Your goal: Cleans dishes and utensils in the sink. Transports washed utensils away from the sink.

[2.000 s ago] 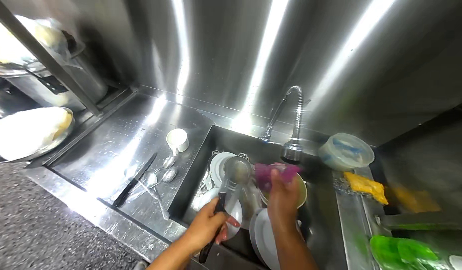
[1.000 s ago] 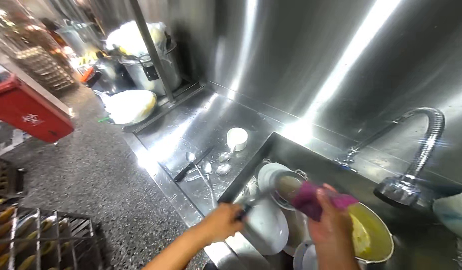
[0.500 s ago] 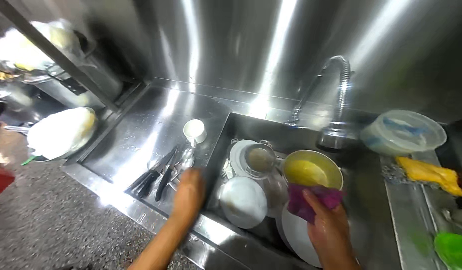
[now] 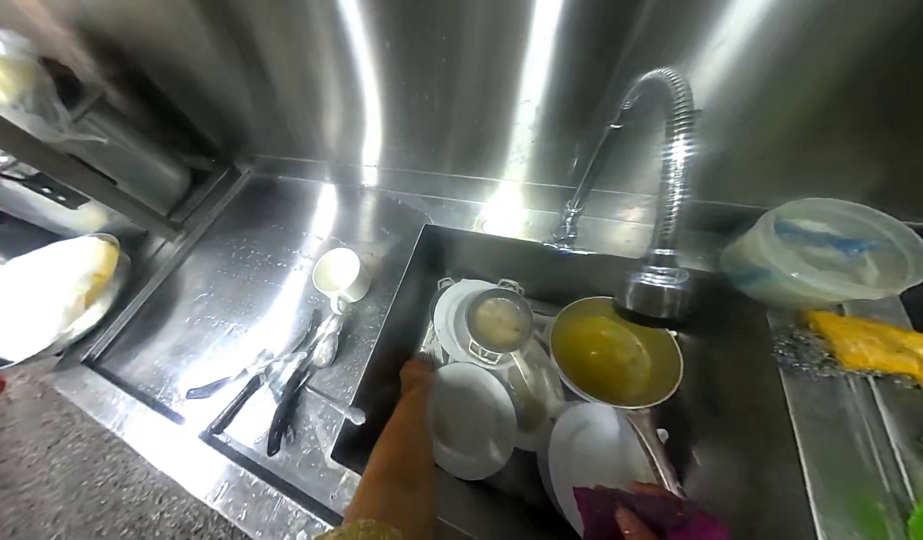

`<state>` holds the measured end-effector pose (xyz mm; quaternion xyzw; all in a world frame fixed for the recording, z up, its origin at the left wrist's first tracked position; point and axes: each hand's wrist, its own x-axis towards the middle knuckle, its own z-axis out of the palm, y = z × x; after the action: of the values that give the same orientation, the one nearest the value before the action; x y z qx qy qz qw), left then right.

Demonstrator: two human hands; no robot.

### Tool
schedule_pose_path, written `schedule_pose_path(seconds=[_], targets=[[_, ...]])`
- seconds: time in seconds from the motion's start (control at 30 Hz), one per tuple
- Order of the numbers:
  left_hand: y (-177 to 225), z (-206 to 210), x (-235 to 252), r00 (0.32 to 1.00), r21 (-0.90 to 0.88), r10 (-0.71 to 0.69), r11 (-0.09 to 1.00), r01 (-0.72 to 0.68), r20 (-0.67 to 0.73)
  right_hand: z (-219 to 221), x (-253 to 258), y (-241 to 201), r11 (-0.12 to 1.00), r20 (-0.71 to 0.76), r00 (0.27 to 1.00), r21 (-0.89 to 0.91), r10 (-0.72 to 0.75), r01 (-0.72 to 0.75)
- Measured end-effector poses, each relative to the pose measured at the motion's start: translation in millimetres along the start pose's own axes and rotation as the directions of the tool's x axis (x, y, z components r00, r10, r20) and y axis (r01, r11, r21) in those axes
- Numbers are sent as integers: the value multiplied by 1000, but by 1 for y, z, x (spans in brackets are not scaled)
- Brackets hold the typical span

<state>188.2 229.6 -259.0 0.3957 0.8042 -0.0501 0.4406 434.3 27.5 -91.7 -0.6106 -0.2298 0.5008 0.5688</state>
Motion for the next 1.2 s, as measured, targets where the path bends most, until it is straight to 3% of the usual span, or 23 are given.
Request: schedule_pose_path(seconds=[0.13,0.23,0.3,0.4,0.47,0.5,0.57,0.63,0.7,0.8,0.93,1.0,1.1,1.13,1.2], targets=[[6,-6,5,980,-183,74,977,-109,-184,0,4,4,1000,53,998,-20,14,-13],[30,-25,-21,944,-111,181,970,-218,-275,18,13,-2,999,98,994,-25,-40,43],[41,-36,-53,863,-63,323,925,-374,-389,35,21,-8,999,76,997,27,-19,17],[51,-55,-106,658,-86,505,754,-651,-559,56,49,-9,963,128,991,269,-43,7],[54,-61,-144,569,-126,587,624,-771,-576,70,69,-10,906,199,976,424,-92,-1],[56,-62,-161,559,-155,632,578,-801,-536,80,76,-14,879,240,966,475,-94,-32],[62,-59,-192,601,-164,701,589,-791,-384,100,78,-22,873,312,947,478,-71,-93],[70,-51,-217,627,5,725,655,-755,-284,115,69,-21,869,363,931,471,-35,-151],[72,-50,-231,665,148,713,699,-700,-222,120,63,-21,834,367,929,496,51,-241],[74,-62,-248,759,225,649,747,-626,-42,119,59,-18,862,370,928,458,37,-217],[47,-62,-260,685,-207,714,655,-727,-145,125,52,-36,954,234,972,296,-25,-47],[38,-59,-272,703,-368,690,616,-696,-175,130,53,-40,962,162,977,254,-139,95],[26,-50,-287,740,-420,665,645,-638,-102,126,65,-50,931,63,948,218,-313,293],[24,-48,-290,734,-422,676,650,-632,-56,123,69,-56,921,44,944,238,-326,307],[27,-49,-289,709,-419,705,647,-637,10,118,68,-68,920,81,967,336,-243,204]])
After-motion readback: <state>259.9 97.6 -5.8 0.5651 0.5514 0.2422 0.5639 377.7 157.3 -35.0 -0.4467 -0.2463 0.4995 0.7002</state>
